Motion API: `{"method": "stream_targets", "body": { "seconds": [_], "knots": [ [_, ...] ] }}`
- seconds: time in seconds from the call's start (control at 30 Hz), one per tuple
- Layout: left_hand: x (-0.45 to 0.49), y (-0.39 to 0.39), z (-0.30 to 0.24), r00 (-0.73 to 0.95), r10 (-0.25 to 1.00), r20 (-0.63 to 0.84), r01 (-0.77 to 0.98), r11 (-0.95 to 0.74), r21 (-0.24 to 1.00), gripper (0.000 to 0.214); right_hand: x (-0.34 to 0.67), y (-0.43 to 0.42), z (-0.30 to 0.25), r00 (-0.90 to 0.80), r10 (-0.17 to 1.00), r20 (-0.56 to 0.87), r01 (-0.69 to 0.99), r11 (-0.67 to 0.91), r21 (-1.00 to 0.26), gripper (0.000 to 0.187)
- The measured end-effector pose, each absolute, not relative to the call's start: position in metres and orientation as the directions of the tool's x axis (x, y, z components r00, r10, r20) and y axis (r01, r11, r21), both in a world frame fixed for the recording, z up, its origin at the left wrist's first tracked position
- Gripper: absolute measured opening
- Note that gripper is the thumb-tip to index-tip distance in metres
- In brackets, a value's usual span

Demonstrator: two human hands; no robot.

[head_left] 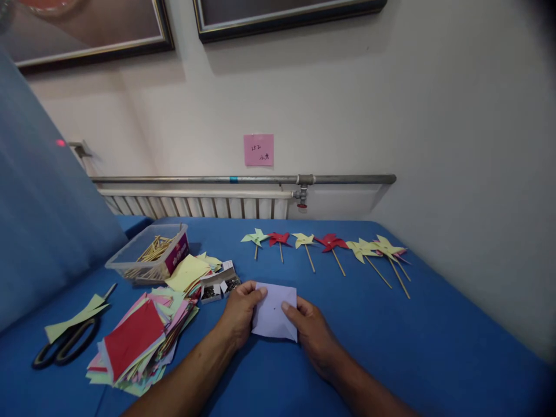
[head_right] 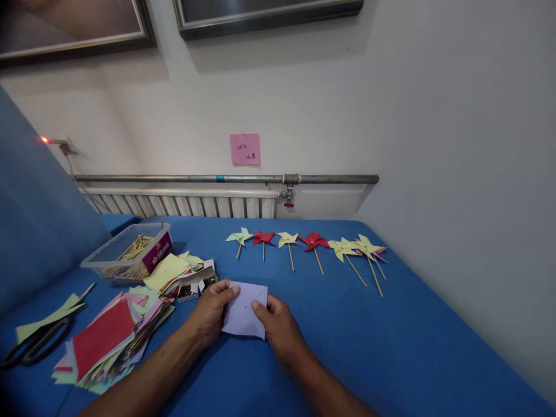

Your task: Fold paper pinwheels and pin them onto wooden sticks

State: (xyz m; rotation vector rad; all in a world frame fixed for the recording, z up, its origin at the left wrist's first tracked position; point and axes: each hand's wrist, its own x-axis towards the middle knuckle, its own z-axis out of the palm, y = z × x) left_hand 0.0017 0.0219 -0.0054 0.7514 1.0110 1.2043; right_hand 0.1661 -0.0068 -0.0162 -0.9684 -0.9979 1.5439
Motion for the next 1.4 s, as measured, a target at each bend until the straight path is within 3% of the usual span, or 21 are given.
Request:
{"method": "stream_targets", "body": {
  "seconds": [0.3, 0.8, 1.07, 1.17, 1.4],
  "knots": [
    [0.002, 0.017, -0.004, 0.123, 0.968, -0.218, -0.389, 0.249, 0.887, 0.05, 0.163, -0.006, -0.019, -0.101, 0.991, -0.092, -0.365, -0.123, -0.923, 0.056],
    [0.0, 0.015, 0.002, 0.106, 0.97, -0.219, -0.302, 0.241, 0.922, 0.055, 0.17, -0.011, -0.007, -0.221, 0.964, -0.151, -0.377, -0.227, -0.898, 0.053],
    [-0.007, 0.014, 0.012, 0.191, 0.963, -0.191, -0.221, 0.232, 0.947, 0.06, 0.176, -0.007, -0.003, -0.253, 0.942, -0.219, -0.34, -0.298, -0.892, 0.052],
    [-0.01, 0.015, 0.016, 0.193, 0.956, -0.219, -0.245, 0.263, 0.933, 0.062, 0.176, -0.006, -0.009, -0.243, 0.943, -0.229, -0.288, -0.296, -0.911, 0.047],
    [-0.017, 0.023, 0.011, 0.14, 0.949, -0.284, -0.401, 0.317, 0.86, 0.069, 0.174, -0.005, -0.012, -0.188, 0.957, -0.221, -0.338, -0.274, -0.9, 0.046]
  ]
}}
